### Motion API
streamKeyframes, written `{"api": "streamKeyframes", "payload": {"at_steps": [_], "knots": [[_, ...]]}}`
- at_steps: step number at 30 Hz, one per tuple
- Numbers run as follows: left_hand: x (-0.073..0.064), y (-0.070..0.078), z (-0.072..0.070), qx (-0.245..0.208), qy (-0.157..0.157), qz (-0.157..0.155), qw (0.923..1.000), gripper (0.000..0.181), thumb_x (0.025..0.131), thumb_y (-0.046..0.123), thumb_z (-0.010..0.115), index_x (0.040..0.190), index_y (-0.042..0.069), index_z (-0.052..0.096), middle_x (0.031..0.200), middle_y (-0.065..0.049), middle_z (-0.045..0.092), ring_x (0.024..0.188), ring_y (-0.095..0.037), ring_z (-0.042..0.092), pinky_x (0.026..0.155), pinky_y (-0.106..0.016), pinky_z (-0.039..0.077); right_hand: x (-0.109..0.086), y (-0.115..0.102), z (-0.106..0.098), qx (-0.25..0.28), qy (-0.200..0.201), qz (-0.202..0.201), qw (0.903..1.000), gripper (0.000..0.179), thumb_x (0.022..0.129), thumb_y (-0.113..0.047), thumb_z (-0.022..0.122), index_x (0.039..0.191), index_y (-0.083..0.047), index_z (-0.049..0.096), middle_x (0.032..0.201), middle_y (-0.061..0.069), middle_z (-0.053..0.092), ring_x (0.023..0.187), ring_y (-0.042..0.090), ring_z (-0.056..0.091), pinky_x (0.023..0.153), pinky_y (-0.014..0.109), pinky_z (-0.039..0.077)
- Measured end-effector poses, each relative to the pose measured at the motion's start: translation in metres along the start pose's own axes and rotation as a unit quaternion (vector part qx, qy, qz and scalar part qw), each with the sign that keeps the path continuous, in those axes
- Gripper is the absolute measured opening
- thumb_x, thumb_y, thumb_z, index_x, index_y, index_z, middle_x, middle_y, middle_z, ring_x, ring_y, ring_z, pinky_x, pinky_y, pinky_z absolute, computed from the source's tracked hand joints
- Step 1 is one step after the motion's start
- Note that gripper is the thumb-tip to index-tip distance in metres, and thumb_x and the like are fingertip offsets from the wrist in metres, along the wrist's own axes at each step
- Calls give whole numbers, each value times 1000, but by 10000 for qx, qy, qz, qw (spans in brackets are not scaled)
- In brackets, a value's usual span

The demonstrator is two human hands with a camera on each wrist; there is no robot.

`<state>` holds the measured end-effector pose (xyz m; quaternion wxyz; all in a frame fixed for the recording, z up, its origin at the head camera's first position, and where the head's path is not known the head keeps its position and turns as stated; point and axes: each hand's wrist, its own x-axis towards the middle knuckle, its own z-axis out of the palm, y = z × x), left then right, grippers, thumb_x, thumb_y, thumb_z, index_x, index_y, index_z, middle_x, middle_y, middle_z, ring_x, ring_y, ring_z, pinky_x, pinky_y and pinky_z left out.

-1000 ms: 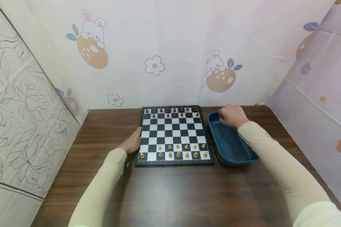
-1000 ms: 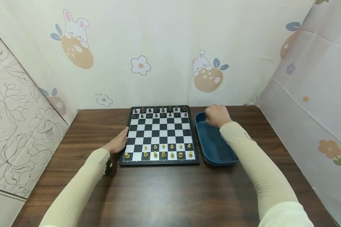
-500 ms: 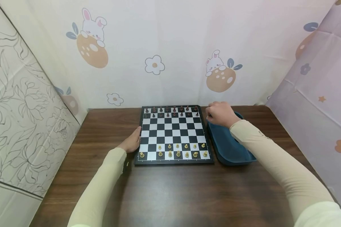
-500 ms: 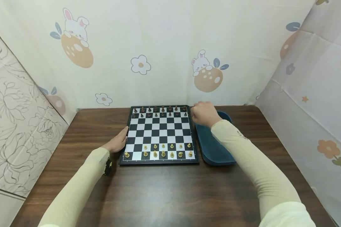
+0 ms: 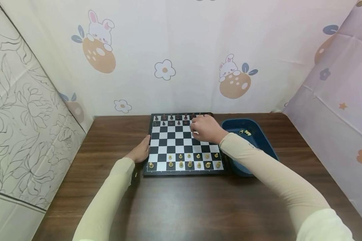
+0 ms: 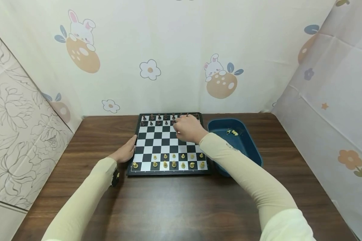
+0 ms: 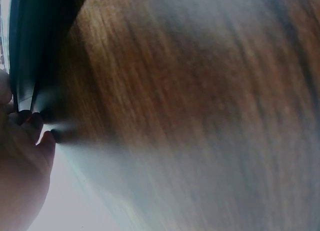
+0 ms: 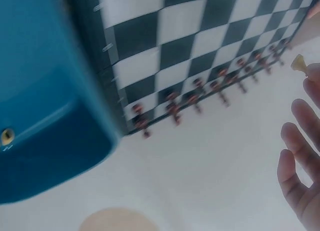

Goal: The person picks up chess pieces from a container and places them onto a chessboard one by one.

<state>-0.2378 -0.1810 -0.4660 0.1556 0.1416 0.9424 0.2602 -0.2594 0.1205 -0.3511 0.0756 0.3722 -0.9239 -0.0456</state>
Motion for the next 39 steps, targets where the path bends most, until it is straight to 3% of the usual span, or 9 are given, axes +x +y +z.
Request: {"api": "streamKeyframes", "payload": {"at_steps": [6,13,17,21,26,39], "knots": [[-1,0,0,17,-3,-63,10000,55,103,13,23,150,-6,1,157,-21,3,144,-31,4,116,-43,10,17,-27,5,189,179,-469,9986,5,82,-22,69,81,-18,72,80,-5,61,75,14,54,62,31,45],[-2,1,0,-38,62,-38,10000,55,103,12,24,149,-7,2,157,-23,4,144,-33,5,115,-44,11,35,-58,13,341,141,-870,9955,8,83,-26,69,87,-19,73,84,-6,63,81,13,57,66,30,48],[-1,0,0,-81,72,-53,9999,55,103,12,25,150,-6,2,157,-22,4,144,-31,5,116,-43,11,43,-72,19,379,19,-947,9948,11,83,-28,70,88,-20,74,88,-5,65,84,13,58,71,31,50],[0,-1,0,-208,92,-32,9997,55,103,13,26,150,-5,2,157,-22,4,144,-31,6,116,-43,11,48,-82,26,442,-24,-1041,9936,10,83,-28,70,87,-21,75,86,-5,65,82,12,57,67,28,49],[-1,0,-1,-229,79,-27,9997,56,103,14,26,151,-4,2,157,-21,4,144,-30,6,115,-43,12,50,-93,35,553,-259,-934,9938,10,83,-29,71,89,-21,76,91,-5,67,86,12,59,72,31,51],[-1,1,-3,-240,-54,-135,9996,56,104,16,26,151,-2,1,158,-19,3,145,-28,6,115,-42,11,56,-103,50,783,-512,-1028,9903,9,82,-27,71,88,-23,76,90,-5,66,83,12,58,67,27,48]]}}
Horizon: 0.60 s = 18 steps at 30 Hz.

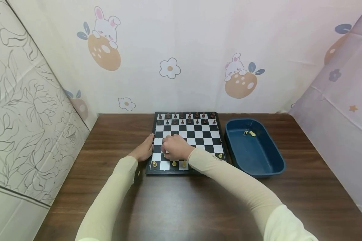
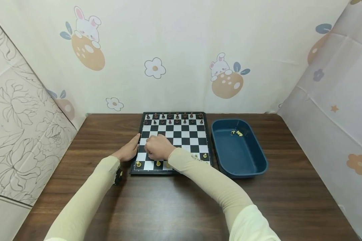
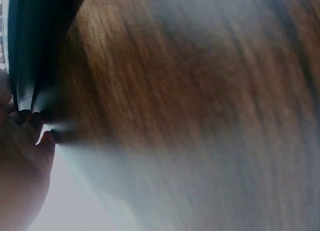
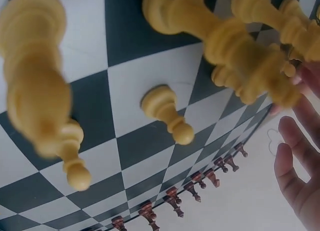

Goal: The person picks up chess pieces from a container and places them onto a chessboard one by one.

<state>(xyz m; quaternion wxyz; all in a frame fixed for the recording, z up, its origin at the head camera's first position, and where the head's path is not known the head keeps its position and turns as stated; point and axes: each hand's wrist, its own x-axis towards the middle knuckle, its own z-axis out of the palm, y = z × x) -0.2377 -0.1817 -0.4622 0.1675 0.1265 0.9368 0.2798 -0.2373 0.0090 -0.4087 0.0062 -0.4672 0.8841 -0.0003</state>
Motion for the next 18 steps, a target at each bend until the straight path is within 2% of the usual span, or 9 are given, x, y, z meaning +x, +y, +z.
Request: {"api": "streamKeyframes", "payload": {"at_steps": [8,14,18], "knots": [[2,-1,3,-26,18,-1,10000,57,104,17,26,151,-1,1,158,-18,2,145,-28,5,115,-42,11,-4,3,-1,40,1,46,10000,12,80,-27,73,90,-21,75,92,-5,67,84,12,59,67,28,49],[3,-4,5,138,71,72,9999,56,104,15,26,151,-4,2,157,-21,3,144,-30,5,116,-41,11,-16,13,-17,-163,117,90,9998,16,78,-23,72,93,-19,75,90,-5,66,84,12,59,72,30,51],[2,-2,3,223,122,140,9996,55,103,13,26,150,-6,3,157,-23,4,144,-31,5,115,-43,11,-28,27,-29,-299,244,177,9991,15,77,-22,72,91,-18,74,87,-5,65,81,13,58,66,29,49]]}}
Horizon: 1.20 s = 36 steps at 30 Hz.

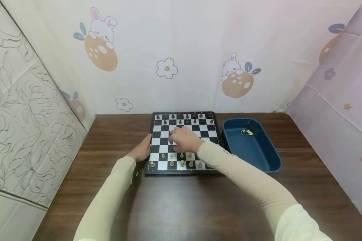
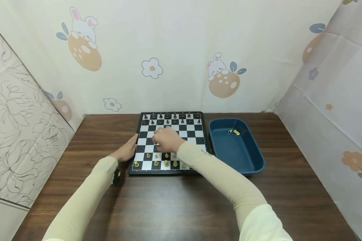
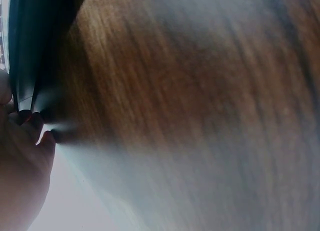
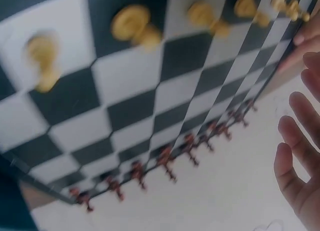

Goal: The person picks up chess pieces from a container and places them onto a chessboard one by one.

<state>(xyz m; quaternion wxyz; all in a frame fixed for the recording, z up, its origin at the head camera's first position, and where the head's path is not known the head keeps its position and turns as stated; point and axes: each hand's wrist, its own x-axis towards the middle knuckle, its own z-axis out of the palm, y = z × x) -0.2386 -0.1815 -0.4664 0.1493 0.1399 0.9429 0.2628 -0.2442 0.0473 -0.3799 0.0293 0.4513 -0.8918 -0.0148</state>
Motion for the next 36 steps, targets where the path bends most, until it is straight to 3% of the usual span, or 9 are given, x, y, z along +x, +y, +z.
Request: {"api": "streamKeyframes", "payload": {"at_steps": [6,15,24,30,36], "knots": [[-3,4,-4,-66,-3,19,10000,55,103,11,25,149,-8,2,157,-23,4,144,-32,5,115,-43,10,-17,27,-11,-96,54,326,9994,12,77,-21,72,87,-16,74,82,-4,62,76,14,56,64,31,48],[-4,3,-4,-63,16,54,10000,55,103,11,24,149,-9,2,156,-24,4,144,-33,5,115,-43,9,-52,69,-26,-347,-165,1094,9933,16,76,-20,75,91,-15,75,89,1,66,81,18,58,72,37,49],[-3,3,-4,-6,10,18,10000,55,103,12,24,149,-7,1,157,-23,3,144,-32,5,116,-42,10,-100,115,-34,-586,-235,1611,9849,8,74,-10,70,80,-14,73,76,0,60,67,19,53,59,36,49],[-3,5,-4,-40,-45,-43,10000,55,103,13,24,150,-6,1,157,-22,3,144,-32,5,115,-43,10,-132,143,-34,-490,-157,1834,9817,7,74,-6,68,78,-9,72,75,4,62,65,21,53,58,40,50],[-3,5,-3,-37,-73,-29,10000,55,103,12,23,149,-7,1,157,-22,3,144,-32,5,115,-43,10,-157,166,-23,-415,-343,2053,9772,5,75,-4,68,72,-8,67,68,3,58,60,21,47,53,39,45]]}}
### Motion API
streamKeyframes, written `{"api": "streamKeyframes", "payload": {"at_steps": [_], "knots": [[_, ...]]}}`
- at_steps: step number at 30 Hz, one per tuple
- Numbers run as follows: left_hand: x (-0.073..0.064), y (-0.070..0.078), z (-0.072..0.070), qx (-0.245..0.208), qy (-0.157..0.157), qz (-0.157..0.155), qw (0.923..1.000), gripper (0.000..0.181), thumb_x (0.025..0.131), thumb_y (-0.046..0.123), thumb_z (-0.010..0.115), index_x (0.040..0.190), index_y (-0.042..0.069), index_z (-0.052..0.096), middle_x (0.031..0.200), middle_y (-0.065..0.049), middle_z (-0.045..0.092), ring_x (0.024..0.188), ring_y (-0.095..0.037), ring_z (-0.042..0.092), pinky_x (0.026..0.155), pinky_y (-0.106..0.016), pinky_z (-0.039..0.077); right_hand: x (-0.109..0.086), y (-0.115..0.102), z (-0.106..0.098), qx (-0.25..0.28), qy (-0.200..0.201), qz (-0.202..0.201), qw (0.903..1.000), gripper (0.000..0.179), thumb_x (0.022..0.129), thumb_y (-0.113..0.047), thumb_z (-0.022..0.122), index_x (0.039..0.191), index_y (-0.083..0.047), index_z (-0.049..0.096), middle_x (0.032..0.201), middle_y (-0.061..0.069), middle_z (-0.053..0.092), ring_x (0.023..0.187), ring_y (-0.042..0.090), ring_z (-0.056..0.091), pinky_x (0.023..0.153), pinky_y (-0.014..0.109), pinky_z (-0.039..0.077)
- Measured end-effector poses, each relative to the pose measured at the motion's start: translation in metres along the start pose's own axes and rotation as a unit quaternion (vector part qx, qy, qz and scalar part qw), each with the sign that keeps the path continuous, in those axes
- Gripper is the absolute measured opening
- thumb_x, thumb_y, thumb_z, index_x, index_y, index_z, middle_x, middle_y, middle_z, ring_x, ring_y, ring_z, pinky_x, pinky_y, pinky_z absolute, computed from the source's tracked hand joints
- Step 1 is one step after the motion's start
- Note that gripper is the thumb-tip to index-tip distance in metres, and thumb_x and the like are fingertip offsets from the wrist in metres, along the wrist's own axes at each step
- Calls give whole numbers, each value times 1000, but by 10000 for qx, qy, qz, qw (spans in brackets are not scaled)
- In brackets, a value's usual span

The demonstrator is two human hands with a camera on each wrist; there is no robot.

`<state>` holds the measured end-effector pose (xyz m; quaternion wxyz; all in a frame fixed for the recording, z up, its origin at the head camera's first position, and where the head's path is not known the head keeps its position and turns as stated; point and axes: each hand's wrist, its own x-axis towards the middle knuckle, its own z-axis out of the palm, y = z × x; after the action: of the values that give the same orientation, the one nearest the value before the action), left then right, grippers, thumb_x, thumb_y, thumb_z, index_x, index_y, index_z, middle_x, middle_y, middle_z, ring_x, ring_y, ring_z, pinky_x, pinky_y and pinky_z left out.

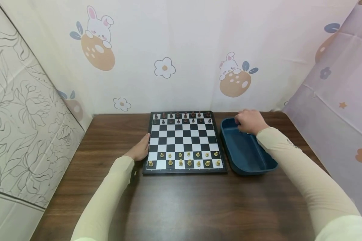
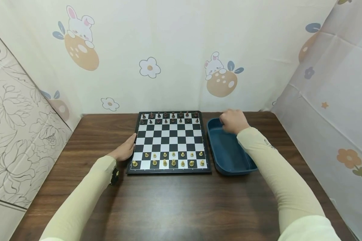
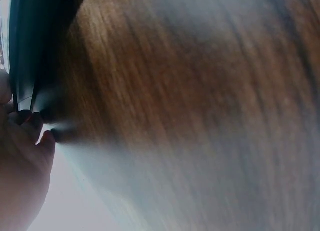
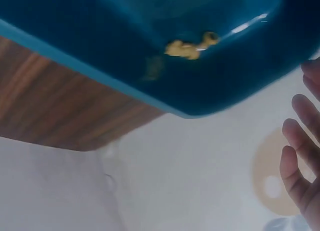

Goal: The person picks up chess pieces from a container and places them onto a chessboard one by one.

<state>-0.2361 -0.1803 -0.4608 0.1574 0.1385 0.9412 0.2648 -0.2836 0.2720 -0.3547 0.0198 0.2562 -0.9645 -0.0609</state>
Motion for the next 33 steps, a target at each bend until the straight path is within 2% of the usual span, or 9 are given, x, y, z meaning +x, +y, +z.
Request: {"api": "streamKeyframes", "payload": {"at_steps": [4,6,8,14,17,20,26,33], "knots": [[-1,-1,0,-10,17,-17,10000,55,103,13,23,150,-6,1,157,-22,3,144,-31,4,116,-42,9,-3,11,14,71,-151,131,9998,20,78,-5,72,63,-10,59,60,2,50,54,18,41,48,35,38],[-1,-3,0,-25,38,-27,10000,55,103,13,23,150,-6,1,157,-22,2,144,-32,4,116,-43,9,-3,15,23,63,-236,181,9995,21,80,-6,73,63,-11,60,59,1,50,52,16,43,47,34,39],[0,-4,0,-24,46,-21,10000,55,103,13,23,150,-6,1,157,-22,2,144,-32,3,115,-43,9,-2,19,30,22,-317,244,9992,18,82,-5,70,67,-11,64,60,0,53,53,15,47,46,34,42],[2,-6,2,-32,13,-69,10000,56,103,15,23,151,-4,0,158,-20,1,144,-30,3,116,-42,9,-5,25,46,-4,-584,596,9965,11,85,-1,65,78,-8,69,59,3,55,53,18,50,46,36,43],[3,-6,3,-57,21,-60,10000,56,103,15,23,151,-4,0,157,-20,1,144,-31,3,115,-43,9,-6,26,51,-71,-607,700,9957,10,85,0,65,88,-6,72,62,3,57,54,19,53,47,39,47],[3,-6,3,-53,17,-72,10000,55,103,14,23,151,-4,1,157,-20,1,144,-30,3,116,-42,9,-7,26,56,-95,-568,719,9957,13,85,2,63,91,-5,72,59,4,55,53,19,53,47,39,47],[1,-6,4,-46,42,-114,9999,56,103,14,24,151,-3,1,158,-19,2,144,-29,4,115,-42,10,-5,26,67,-258,-428,630,9968,12,87,2,62,81,-5,69,52,3,48,49,19,50,45,39,46],[1,-3,3,-64,52,-103,9999,56,103,14,25,151,-4,1,157,-20,2,144,-30,4,115,-42,10,-3,26,74,-615,-349,558,9959,18,86,3,63,69,-5,63,54,6,50,54,25,53,52,45,50]]}}
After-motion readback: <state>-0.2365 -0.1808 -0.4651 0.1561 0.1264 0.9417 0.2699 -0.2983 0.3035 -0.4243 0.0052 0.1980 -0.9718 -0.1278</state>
